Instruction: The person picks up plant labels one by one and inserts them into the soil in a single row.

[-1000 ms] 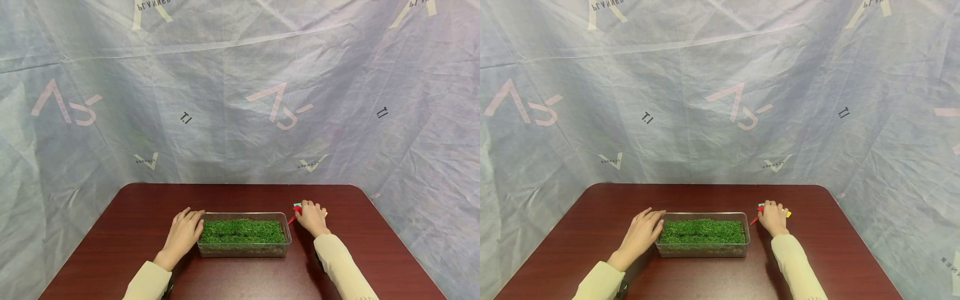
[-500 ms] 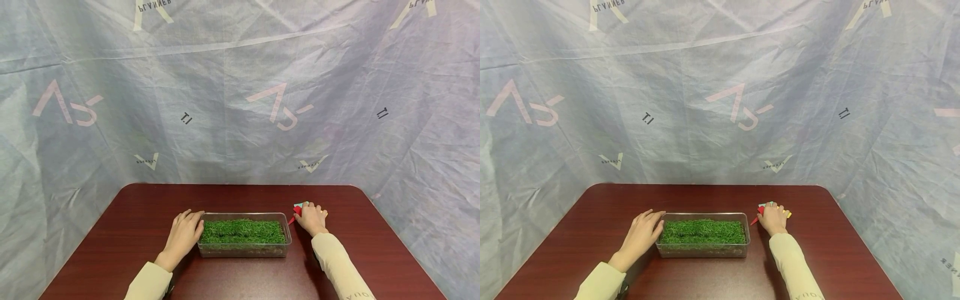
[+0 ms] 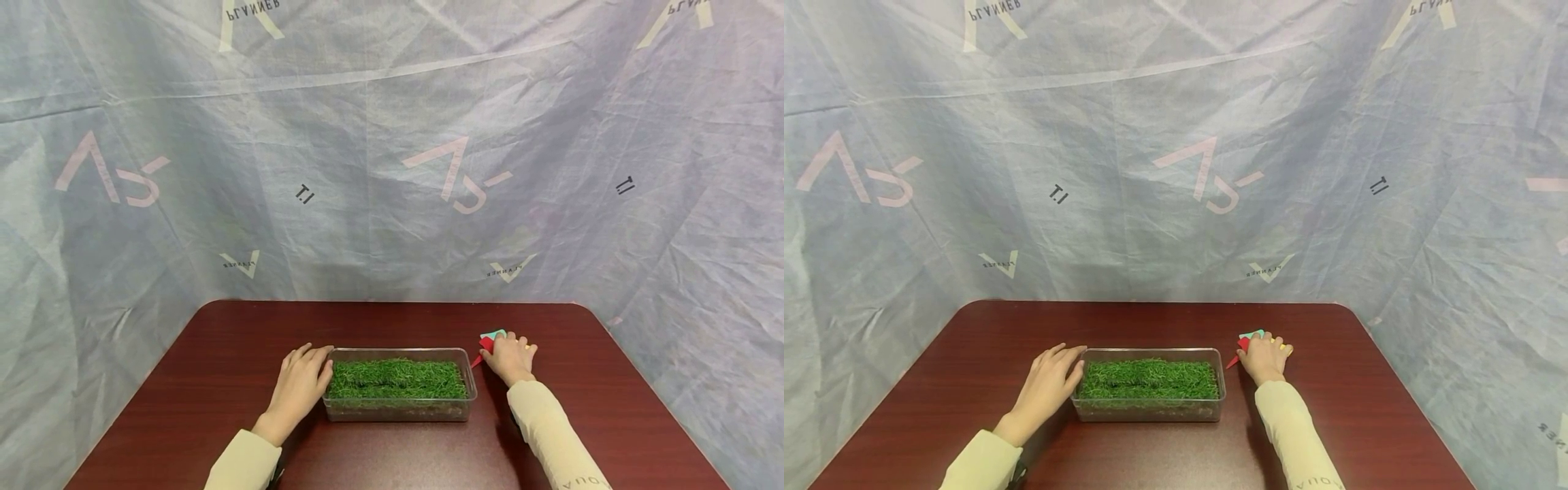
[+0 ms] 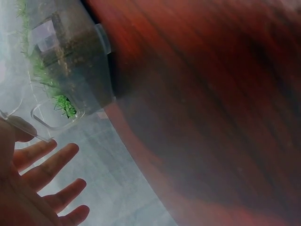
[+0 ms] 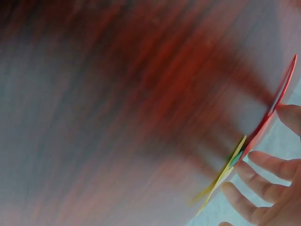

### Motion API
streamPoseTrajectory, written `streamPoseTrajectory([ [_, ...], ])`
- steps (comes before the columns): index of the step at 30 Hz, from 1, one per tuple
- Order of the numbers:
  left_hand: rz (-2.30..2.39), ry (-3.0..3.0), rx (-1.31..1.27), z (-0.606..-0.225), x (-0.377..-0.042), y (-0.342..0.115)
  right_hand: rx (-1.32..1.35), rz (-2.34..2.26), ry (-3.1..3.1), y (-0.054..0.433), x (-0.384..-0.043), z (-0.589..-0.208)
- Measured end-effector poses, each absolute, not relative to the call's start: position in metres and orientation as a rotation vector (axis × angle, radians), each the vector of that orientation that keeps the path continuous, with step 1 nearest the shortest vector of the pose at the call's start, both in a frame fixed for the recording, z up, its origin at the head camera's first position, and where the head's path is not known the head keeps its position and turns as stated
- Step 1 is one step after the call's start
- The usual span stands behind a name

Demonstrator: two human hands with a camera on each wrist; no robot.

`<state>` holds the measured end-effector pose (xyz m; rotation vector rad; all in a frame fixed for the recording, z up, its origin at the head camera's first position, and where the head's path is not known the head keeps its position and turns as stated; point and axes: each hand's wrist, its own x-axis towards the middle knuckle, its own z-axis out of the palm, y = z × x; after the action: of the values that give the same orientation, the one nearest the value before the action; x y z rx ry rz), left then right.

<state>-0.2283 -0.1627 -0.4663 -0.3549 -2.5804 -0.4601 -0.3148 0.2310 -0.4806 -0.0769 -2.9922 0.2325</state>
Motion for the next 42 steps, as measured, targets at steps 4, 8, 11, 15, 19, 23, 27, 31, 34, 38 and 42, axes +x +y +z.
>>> streamPoseTrajectory([
  [4,-0.464,-2.582,-0.347,-0.465,-0.228,-0.162,-0.077,0.228,-2.995,0.231,-0.313,-0.48],
  [8,-0.465,-2.583,-0.342,-0.465,-0.228,-0.162,-0.086,0.225,-2.997,0.23,-0.313,-0.48],
  [11,-0.466,-2.585,-0.338,-0.465,-0.228,-0.162,-0.103,0.235,-3.005,0.23,-0.314,-0.481],
  [15,-0.469,-2.579,-0.338,-0.466,-0.228,-0.162,-0.128,0.258,-3.009,0.231,-0.315,-0.481],
  [19,-0.475,-2.574,-0.341,-0.466,-0.228,-0.162,-0.135,0.281,-2.995,0.232,-0.316,-0.481],
  [23,-0.478,-2.575,-0.34,-0.467,-0.228,-0.162,-0.144,0.302,-2.99,0.231,-0.315,-0.479],
  [27,-0.475,-2.573,-0.336,-0.467,-0.228,-0.163,-0.147,0.32,-3.006,0.23,-0.316,-0.476],
  [31,-0.472,-2.564,-0.338,-0.467,-0.228,-0.163,-0.155,0.324,-3.011,0.229,-0.315,-0.475],
  [34,-0.468,-2.549,-0.346,-0.467,-0.228,-0.163,-0.164,0.326,-3.004,0.229,-0.315,-0.474],
  [38,-0.465,-2.523,-0.357,-0.468,-0.228,-0.163,-0.156,0.363,-2.977,0.227,-0.315,-0.471],
  [42,-0.464,-2.51,-0.355,-0.468,-0.228,-0.163,-0.13,0.433,-2.918,0.227,-0.315,-0.468],
])
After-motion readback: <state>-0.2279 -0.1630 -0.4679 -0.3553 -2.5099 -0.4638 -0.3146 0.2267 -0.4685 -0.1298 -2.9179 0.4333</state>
